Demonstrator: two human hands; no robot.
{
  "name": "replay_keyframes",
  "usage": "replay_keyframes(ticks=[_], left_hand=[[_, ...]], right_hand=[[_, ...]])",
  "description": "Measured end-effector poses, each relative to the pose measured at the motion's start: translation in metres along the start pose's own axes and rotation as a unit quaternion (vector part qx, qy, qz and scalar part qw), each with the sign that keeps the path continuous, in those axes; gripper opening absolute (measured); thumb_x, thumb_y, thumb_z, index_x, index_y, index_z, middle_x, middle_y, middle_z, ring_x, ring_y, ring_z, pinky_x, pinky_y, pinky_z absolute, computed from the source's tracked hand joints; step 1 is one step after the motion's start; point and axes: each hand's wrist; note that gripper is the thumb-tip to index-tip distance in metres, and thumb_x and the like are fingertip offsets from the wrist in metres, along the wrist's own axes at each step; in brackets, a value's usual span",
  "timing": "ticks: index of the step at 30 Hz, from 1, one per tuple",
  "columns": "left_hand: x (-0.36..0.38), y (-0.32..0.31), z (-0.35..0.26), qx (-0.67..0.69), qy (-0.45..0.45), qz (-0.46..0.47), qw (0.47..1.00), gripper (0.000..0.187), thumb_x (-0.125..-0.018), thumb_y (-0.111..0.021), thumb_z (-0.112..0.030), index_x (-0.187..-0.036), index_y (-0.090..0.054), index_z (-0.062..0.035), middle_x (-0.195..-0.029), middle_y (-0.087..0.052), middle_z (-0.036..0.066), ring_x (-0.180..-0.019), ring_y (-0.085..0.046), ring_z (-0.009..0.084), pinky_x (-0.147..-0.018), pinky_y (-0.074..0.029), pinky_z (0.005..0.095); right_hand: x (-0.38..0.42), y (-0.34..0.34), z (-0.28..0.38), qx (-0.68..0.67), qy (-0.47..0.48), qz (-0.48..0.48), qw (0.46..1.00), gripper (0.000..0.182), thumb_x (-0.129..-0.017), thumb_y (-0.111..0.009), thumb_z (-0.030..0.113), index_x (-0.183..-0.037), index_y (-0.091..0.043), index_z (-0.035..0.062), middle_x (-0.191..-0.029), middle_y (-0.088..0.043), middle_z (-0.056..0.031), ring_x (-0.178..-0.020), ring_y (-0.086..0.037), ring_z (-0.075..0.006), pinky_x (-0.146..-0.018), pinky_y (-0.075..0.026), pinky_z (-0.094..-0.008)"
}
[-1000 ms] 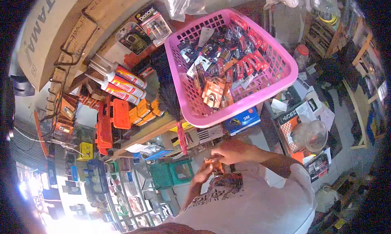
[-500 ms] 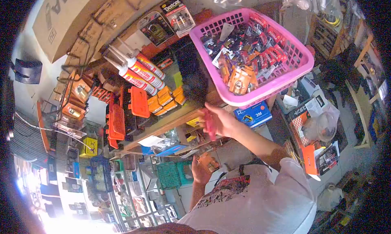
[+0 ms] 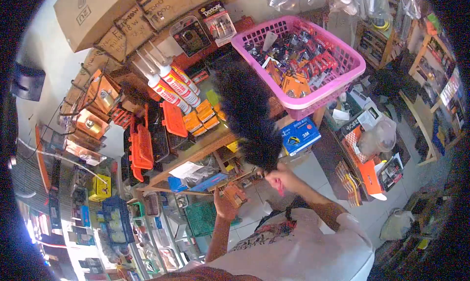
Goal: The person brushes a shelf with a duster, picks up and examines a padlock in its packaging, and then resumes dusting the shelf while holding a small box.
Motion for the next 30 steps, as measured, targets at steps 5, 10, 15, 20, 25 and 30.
replay_keyframes(ticks=[5, 10, 15, 20, 25, 30], left_hand=[[0.007, -0.039, -0.005, 0.021, -0.104, 0.034, 0.994, 0.066, -0.096, -0.039, -0.065, -0.126, -0.057, -0.0091, -0.108, -0.067, 0.015, -0.099, -0.065, 0.0345, -0.088, -0.052, 0.0556], [-0.009, -0.047, -0.004, 0.109, -0.195, 0.094, 0.970, 0.062, -0.096, -0.042, -0.062, -0.126, -0.058, -0.0105, -0.112, -0.066, 0.013, -0.103, -0.063, 0.0318, -0.095, -0.049, 0.0513], [-0.022, -0.076, 0.000, 0.031, -0.196, 0.182, 0.963, 0.058, -0.098, -0.041, -0.057, -0.126, -0.060, -0.0098, -0.121, -0.065, 0.014, -0.111, -0.060, 0.0346, -0.100, -0.047, 0.0507], [-0.039, -0.081, 0.005, 0.020, -0.195, -0.044, 0.980, 0.065, -0.099, -0.033, -0.061, -0.128, -0.059, -0.0094, -0.130, -0.061, 0.015, -0.119, -0.056, 0.0368, -0.107, -0.039, 0.0546], [-0.044, -0.113, 0.006, 0.002, -0.185, 0.073, 0.980, 0.070, -0.097, -0.034, -0.063, -0.134, -0.055, -0.0069, -0.128, -0.061, 0.017, -0.115, -0.058, 0.0374, -0.104, -0.042, 0.0540], [-0.068, -0.119, 0.015, 0.056, -0.075, 0.281, 0.955, 0.073, -0.095, -0.034, -0.066, -0.133, -0.055, -0.0077, -0.126, -0.063, 0.018, -0.112, -0.059, 0.0413, -0.100, -0.044, 0.0599]], right_hand=[[0.049, -0.024, 0.007, 0.199, -0.103, 0.024, 0.974, 0.029, -0.101, -0.058, 0.035, -0.107, -0.062, 0.0062, -0.059, -0.039, 0.0088, -0.047, -0.036, -0.0034, -0.043, -0.029, -0.0232], [0.071, 0.003, -0.014, 0.275, -0.076, 0.091, 0.954, 0.050, -0.104, -0.046, 0.050, -0.098, -0.065, 0.0047, -0.063, -0.045, 0.0050, -0.058, -0.044, -0.0077, -0.052, -0.038, -0.0280], [0.110, 0.036, -0.068, 0.262, -0.063, 0.059, 0.961, 0.036, -0.104, -0.051, 0.034, -0.114, -0.063, 0.0022, -0.069, -0.047, 0.0042, -0.065, -0.047, -0.0079, -0.058, -0.042, -0.0289], [0.128, 0.043, -0.084, 0.266, 0.108, -0.040, 0.957, 0.034, -0.103, -0.054, 0.018, -0.133, -0.058, 0.0026, -0.091, -0.062, -0.0010, -0.073, -0.048, -0.0052, -0.064, -0.044, -0.0239], [0.145, 0.044, -0.038, 0.184, -0.015, -0.042, 0.982, 0.040, -0.102, -0.056, 0.014, -0.141, -0.053, 0.0056, -0.073, -0.047, 0.0072, -0.066, -0.041, -0.0042, -0.059, -0.039, -0.0213], [0.164, 0.068, -0.046, 0.253, -0.030, -0.038, 0.966, 0.039, -0.099, -0.061, 0.014, -0.137, -0.058, 0.0069, -0.072, -0.050, 0.0058, -0.063, -0.043, -0.0040, -0.056, -0.040, -0.0227]])
Point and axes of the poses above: each hand's wrist, its own x-axis away from the middle knuckle, its own y-axis out of the back of the hand, z = x × y
